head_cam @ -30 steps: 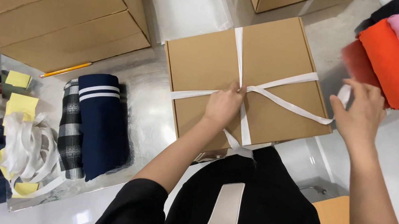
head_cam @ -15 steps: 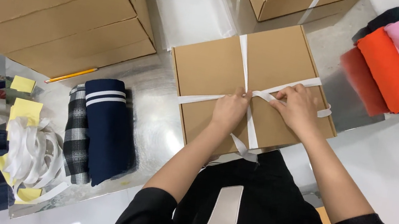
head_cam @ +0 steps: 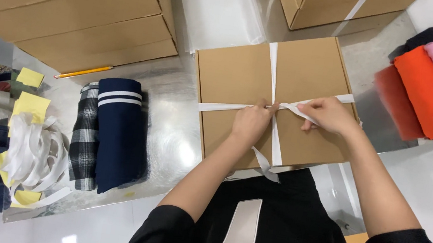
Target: The person ties a white ribbon around a cardboard box, forming a bow on top. They then pick up a yellow sticky note and a pencil, place the note on the box, and write on it.
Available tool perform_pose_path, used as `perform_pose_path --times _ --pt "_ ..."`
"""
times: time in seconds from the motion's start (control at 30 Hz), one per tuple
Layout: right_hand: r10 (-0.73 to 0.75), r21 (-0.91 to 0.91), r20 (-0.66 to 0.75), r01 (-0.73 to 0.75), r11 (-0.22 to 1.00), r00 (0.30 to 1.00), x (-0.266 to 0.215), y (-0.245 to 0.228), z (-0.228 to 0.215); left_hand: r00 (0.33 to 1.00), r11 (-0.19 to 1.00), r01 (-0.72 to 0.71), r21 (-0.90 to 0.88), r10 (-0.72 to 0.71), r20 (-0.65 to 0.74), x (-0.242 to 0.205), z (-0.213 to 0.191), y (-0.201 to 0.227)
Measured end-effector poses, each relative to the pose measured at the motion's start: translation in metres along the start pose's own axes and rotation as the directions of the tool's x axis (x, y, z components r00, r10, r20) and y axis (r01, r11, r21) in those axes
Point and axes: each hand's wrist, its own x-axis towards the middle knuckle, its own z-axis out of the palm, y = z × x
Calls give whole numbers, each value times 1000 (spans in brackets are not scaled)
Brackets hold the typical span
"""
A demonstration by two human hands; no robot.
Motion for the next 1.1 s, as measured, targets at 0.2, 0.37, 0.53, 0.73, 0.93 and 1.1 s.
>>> perform_pose_path --times 0.2,0.37,0.53,0.73,0.93,1.1 --pt "26 -90 266 -2 996 964 -4 1 -8 990 924 139 -358 -134 39 9 5 -22" --pt "-5 56 261 -10 998 965 13 40 -8 935 770 344 -537 -334 119 3 -34 -39" --pt "-61 208 238 11 978 969 12 63 -8 914 617 403 -676 -231 334 -2 -45 -73" --pt "-34 305 191 -27 952 981 -30 37 -14 909 340 402 -850 -34 416 -26 -100 -73" --pt "-482 454 67 404 794 873 -9 43 -9 952 20 297 -955 -75 295 -7 -95 -62" --pt "-462 770 -89 355 530 882 6 -8 20 996 -172 68 -983 -40 76 20 -69 -27"
